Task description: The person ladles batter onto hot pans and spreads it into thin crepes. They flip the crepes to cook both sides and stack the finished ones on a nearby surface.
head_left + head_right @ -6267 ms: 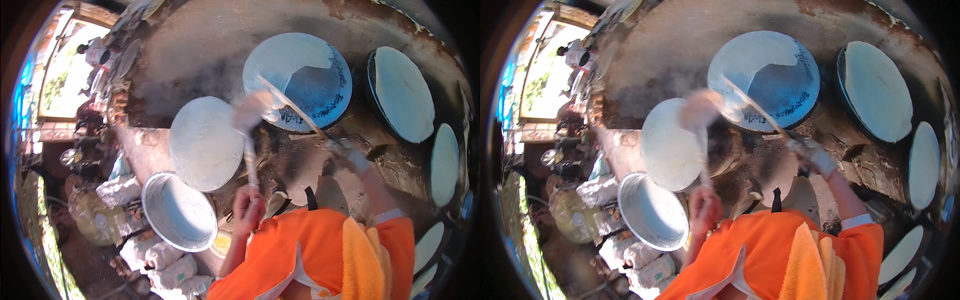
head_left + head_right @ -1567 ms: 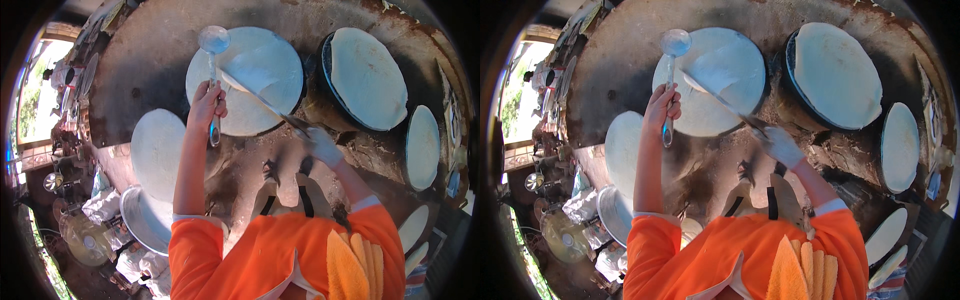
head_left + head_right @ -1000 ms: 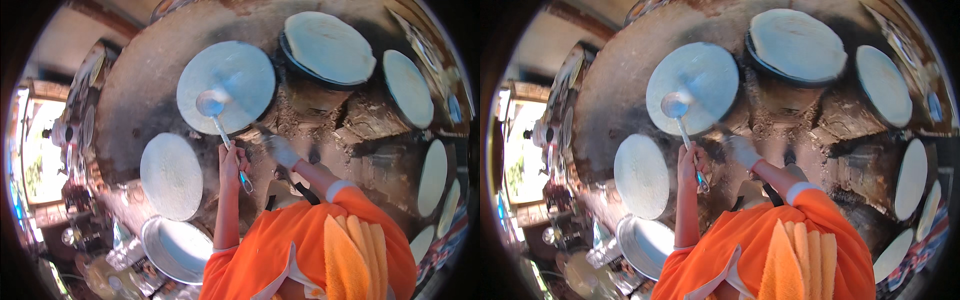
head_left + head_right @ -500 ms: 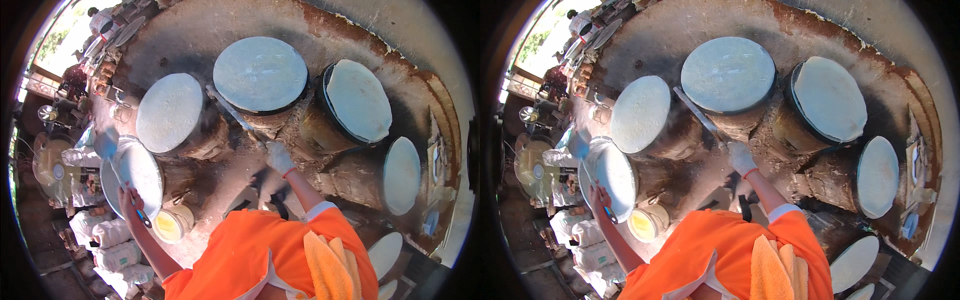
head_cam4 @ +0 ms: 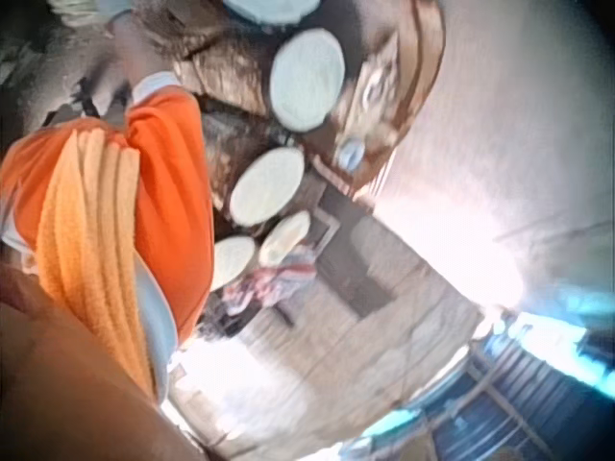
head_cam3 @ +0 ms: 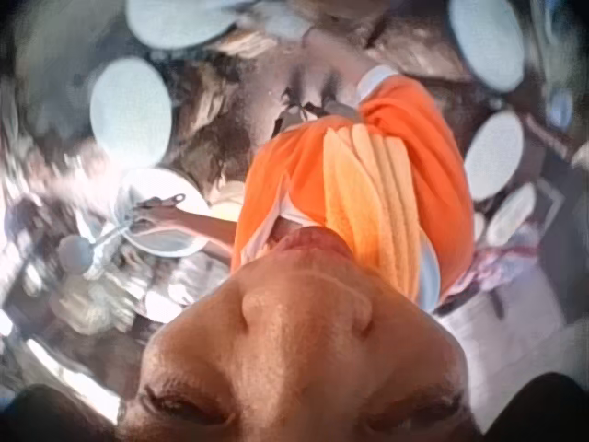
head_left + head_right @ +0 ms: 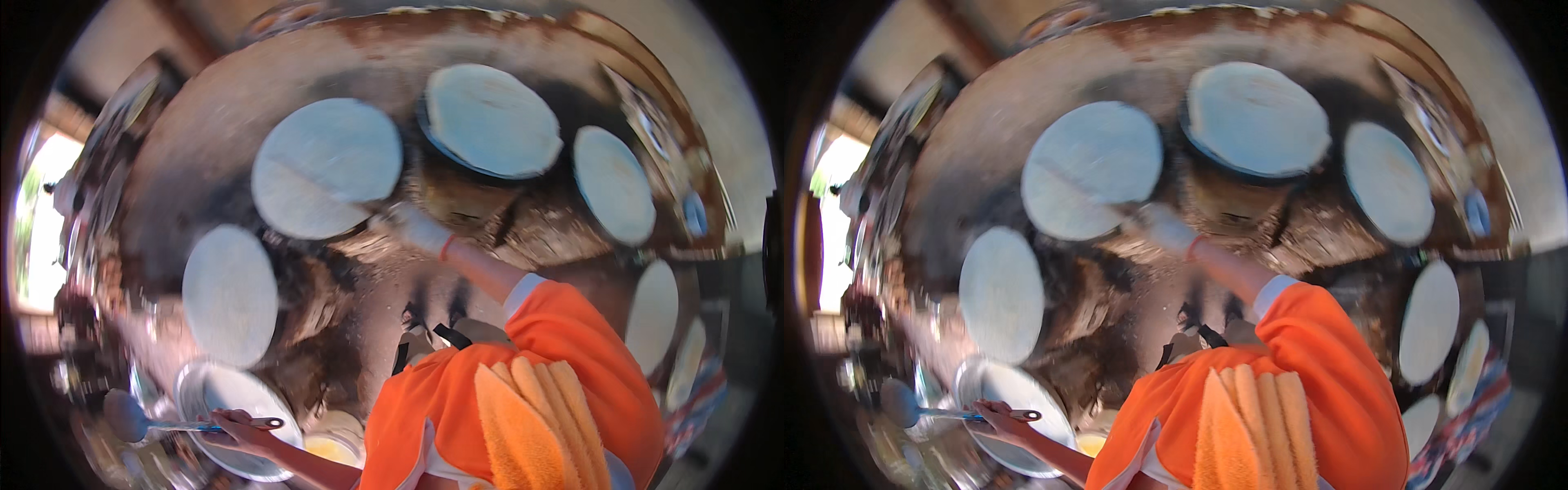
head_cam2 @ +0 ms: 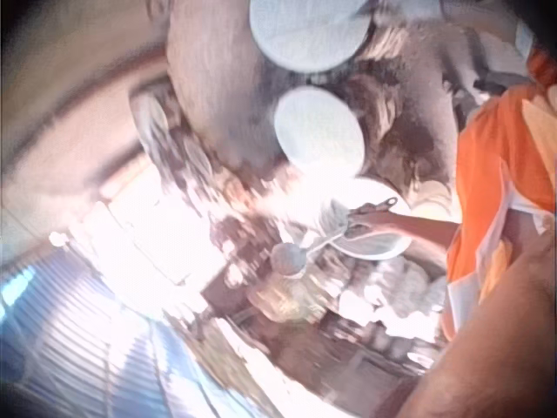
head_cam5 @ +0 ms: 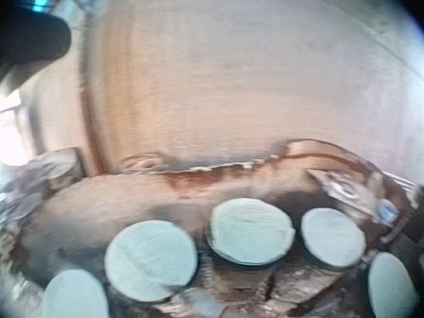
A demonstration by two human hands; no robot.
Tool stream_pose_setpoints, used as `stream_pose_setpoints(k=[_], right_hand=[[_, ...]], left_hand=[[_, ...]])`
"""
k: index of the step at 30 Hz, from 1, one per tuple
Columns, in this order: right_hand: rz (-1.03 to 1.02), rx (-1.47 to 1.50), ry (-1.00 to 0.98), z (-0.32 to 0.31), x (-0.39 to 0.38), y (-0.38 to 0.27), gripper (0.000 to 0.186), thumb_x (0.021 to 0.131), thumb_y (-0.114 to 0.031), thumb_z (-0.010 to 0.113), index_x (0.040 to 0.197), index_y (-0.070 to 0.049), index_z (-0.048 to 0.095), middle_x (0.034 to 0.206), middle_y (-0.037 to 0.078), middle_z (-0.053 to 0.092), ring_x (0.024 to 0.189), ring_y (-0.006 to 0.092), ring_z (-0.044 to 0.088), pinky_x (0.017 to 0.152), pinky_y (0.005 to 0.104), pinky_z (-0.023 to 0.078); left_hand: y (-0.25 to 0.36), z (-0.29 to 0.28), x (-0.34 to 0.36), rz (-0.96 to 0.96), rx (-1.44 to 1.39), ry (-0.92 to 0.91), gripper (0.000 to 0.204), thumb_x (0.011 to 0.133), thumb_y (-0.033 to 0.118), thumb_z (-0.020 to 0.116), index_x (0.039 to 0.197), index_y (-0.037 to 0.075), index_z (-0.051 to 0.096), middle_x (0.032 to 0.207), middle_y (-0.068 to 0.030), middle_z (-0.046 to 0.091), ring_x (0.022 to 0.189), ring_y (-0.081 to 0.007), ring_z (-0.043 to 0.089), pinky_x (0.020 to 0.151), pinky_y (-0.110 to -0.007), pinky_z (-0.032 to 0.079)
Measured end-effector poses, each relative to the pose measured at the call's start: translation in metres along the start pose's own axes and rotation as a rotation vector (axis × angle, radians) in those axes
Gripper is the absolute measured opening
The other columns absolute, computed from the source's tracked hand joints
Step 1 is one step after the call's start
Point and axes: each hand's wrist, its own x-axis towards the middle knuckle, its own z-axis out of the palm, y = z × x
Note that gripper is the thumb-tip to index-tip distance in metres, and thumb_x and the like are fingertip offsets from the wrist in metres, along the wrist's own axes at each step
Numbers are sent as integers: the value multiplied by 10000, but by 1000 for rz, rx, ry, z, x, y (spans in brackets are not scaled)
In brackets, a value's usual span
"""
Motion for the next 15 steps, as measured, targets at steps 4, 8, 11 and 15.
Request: stream_pose_setpoints(k=[4, 8, 11, 15], right_hand=[[-89, -17, 110, -4, -29, -66, 471, 899, -395, 409, 1339, -229, 393, 1217, 146, 521, 884, 302, 610, 714, 331, 499], [-175, -1, 131, -2, -59, -60, 520, 894, -410, 405, 1374, -233, 313, 1248, 189, 477, 760, 322, 627, 620, 375, 515], [-81, -267, 121, -82, -93, -43, 613, 848, -493, 433, 1380, -221, 297, 1267, 162, 463, 913, 299, 558, 763, 411, 446], [194, -1164, 363, -165, -101, 63, 885, 712, -698, 439, 1402, -174, 258, 1307, 89, 411, 1220, 231, 355, 1032, 516, 188]], left_hand=[[-70, 87, -3, -640, -547, -794, 540, 791, 284, 655, 1210, 83, 379, 866, -76, 581, 531, -27, 405, 425, -160, 305], [-19, 195, -142, -601, -533, -1053, 474, 810, 157, 615, 1203, 59, 370, 1037, -171, 597, 452, -31, 407, 385, -168, 316], [16, 231, -186, -730, -427, -1300, 414, 850, 10, 492, 1232, 35, 335, 946, -172, 598, 350, -39, 337, 327, -181, 304], [45, 260, -221, -794, -432, -1416, 425, 866, 7, 451, 1271, 6, 325, 952, -147, 555, 349, -31, 326, 316, -171, 282]])
